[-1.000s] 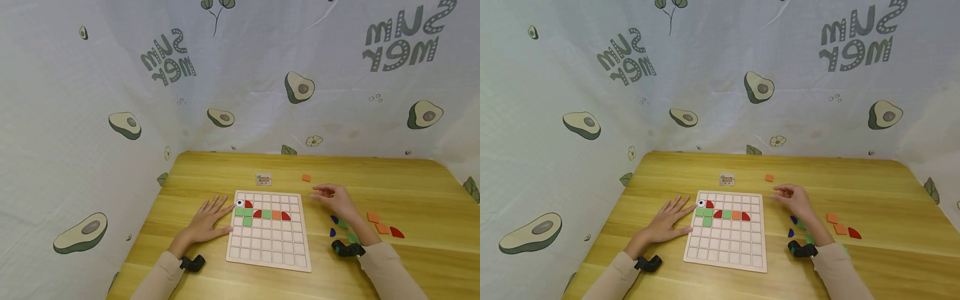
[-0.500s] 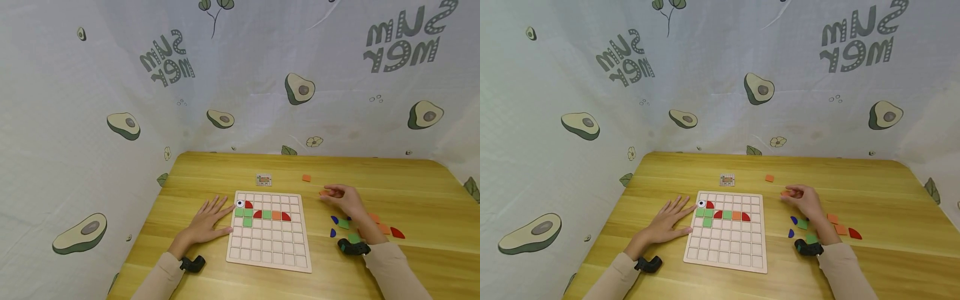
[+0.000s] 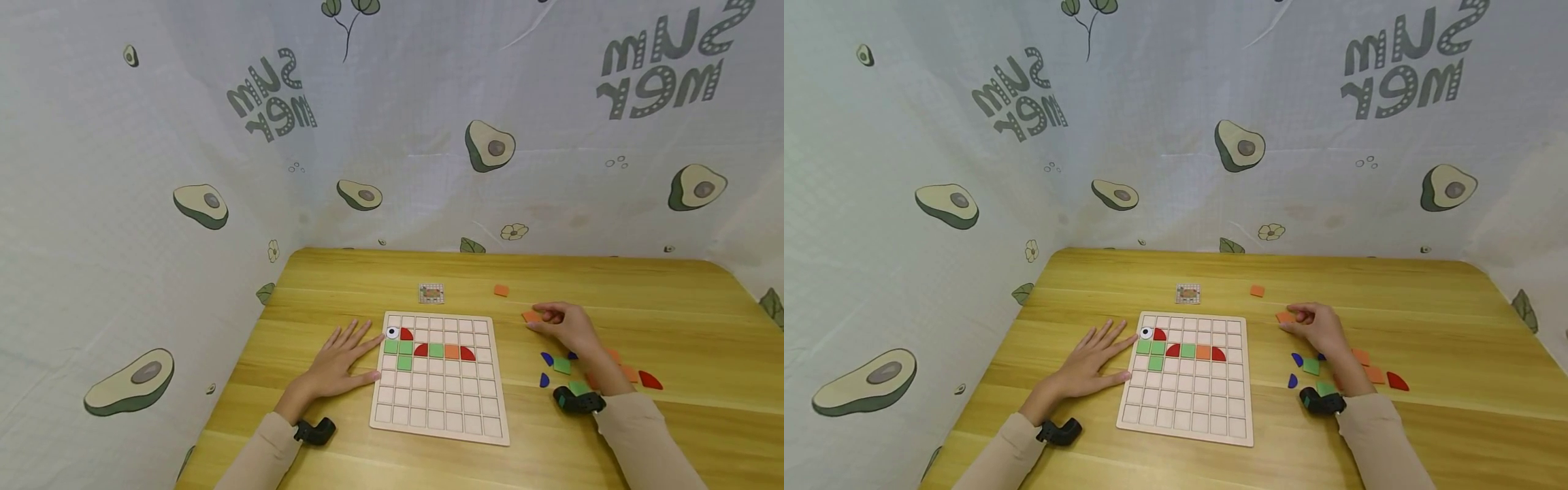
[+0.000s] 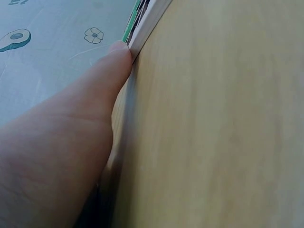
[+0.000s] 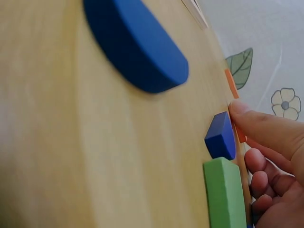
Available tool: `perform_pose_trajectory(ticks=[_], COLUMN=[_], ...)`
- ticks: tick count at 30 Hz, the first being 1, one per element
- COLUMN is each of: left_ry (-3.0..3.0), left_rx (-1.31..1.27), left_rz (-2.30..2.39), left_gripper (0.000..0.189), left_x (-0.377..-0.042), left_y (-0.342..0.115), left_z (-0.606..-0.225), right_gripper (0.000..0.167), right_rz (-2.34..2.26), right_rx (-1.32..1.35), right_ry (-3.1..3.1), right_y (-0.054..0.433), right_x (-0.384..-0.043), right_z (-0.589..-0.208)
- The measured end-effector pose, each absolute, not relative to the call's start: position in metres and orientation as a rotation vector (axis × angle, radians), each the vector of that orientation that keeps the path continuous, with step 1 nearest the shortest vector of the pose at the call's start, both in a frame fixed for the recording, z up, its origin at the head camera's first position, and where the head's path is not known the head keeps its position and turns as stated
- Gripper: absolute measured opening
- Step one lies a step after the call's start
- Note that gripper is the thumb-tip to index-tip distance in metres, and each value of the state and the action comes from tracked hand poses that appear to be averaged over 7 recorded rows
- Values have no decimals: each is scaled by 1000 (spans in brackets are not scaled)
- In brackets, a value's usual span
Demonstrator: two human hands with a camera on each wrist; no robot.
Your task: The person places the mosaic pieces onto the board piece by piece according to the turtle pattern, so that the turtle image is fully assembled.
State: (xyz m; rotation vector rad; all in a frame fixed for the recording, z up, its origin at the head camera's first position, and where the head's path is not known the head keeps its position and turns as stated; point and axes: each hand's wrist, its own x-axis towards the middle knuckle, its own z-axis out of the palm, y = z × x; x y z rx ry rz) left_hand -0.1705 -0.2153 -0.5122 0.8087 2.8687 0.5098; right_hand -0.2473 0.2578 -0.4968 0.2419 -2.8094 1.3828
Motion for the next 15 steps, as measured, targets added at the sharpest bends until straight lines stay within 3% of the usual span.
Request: perform_pose_trajectory(ticks=[15], left_ry=[2872], left_rx=[811], left_rz=[495], left_gripper=[73], left_x=[-170], left_y=[-216], left_z=[-514], right_gripper=[34], right_rz=[1325], right_rx=[265], right_ry=[-2828], right_y=[256], right_x=[-245], right_z=[-498])
